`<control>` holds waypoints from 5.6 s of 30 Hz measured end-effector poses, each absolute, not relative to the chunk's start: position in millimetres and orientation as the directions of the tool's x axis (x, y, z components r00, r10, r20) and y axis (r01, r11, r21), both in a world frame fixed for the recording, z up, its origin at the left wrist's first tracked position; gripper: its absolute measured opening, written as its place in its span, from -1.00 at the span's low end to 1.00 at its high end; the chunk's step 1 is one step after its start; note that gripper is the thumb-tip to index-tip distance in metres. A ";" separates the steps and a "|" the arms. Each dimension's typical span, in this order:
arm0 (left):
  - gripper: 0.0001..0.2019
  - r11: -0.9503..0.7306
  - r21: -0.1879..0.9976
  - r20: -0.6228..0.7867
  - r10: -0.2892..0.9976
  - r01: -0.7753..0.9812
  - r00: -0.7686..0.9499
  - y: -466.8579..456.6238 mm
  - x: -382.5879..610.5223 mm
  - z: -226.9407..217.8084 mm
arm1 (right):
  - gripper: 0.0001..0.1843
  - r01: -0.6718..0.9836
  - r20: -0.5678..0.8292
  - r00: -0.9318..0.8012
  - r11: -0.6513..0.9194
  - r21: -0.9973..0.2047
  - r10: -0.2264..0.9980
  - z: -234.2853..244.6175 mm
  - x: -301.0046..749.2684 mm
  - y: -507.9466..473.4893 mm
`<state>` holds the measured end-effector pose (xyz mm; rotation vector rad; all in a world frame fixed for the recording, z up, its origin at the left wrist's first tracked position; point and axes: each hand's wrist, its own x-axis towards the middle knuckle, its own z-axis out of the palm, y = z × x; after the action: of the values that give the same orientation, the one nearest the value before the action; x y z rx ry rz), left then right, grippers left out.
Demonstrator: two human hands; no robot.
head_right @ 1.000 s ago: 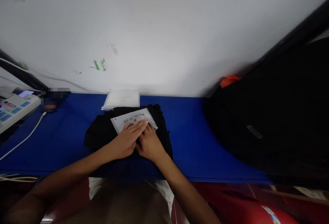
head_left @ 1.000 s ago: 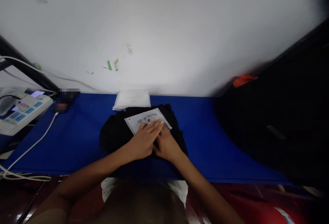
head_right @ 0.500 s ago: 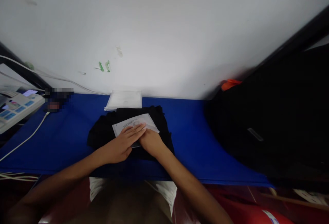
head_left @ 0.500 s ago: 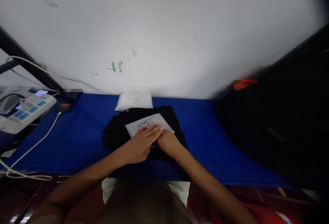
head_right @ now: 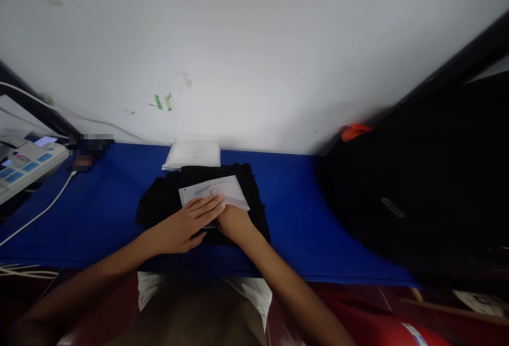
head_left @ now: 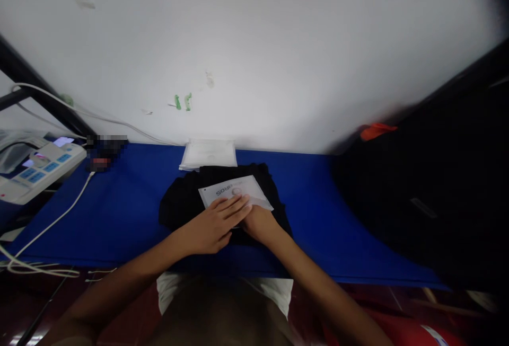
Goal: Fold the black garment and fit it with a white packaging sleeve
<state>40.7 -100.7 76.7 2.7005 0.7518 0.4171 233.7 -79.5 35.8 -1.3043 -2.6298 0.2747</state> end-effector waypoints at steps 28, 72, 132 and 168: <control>-0.89 -0.845 0.425 0.783 0.523 0.324 0.336 -94.6 43.8 84.5 | -0.88 0.459 0.782 -0.459 0.866 -0.198 0.422 89.6 226.2 -95.0; -0.97 -0.718 0.662 0.708 0.693 0.215 0.132 -95.9 13.0 86.0 | -0.77 0.469 0.449 -0.682 0.816 -0.338 0.577 68.0 261.7 -53.3; -0.59 -0.382 0.125 0.161 0.919 0.916 0.361 1.7 4.9 60.1 | -0.51 0.841 0.215 -0.457 0.498 -0.212 0.863 38.5 302.2 -1.2; -0.51 -0.179 0.414 0.275 0.959 0.892 0.065 -48.0 -58.5 28.8 | -0.90 0.573 0.353 -0.588 0.683 -0.453 0.727 64.3 303.6 -71.8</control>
<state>-58.5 -48.0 28.8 2.1897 1.9201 0.7487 303.6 -71.8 64.3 -1.0002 -2.3774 0.3982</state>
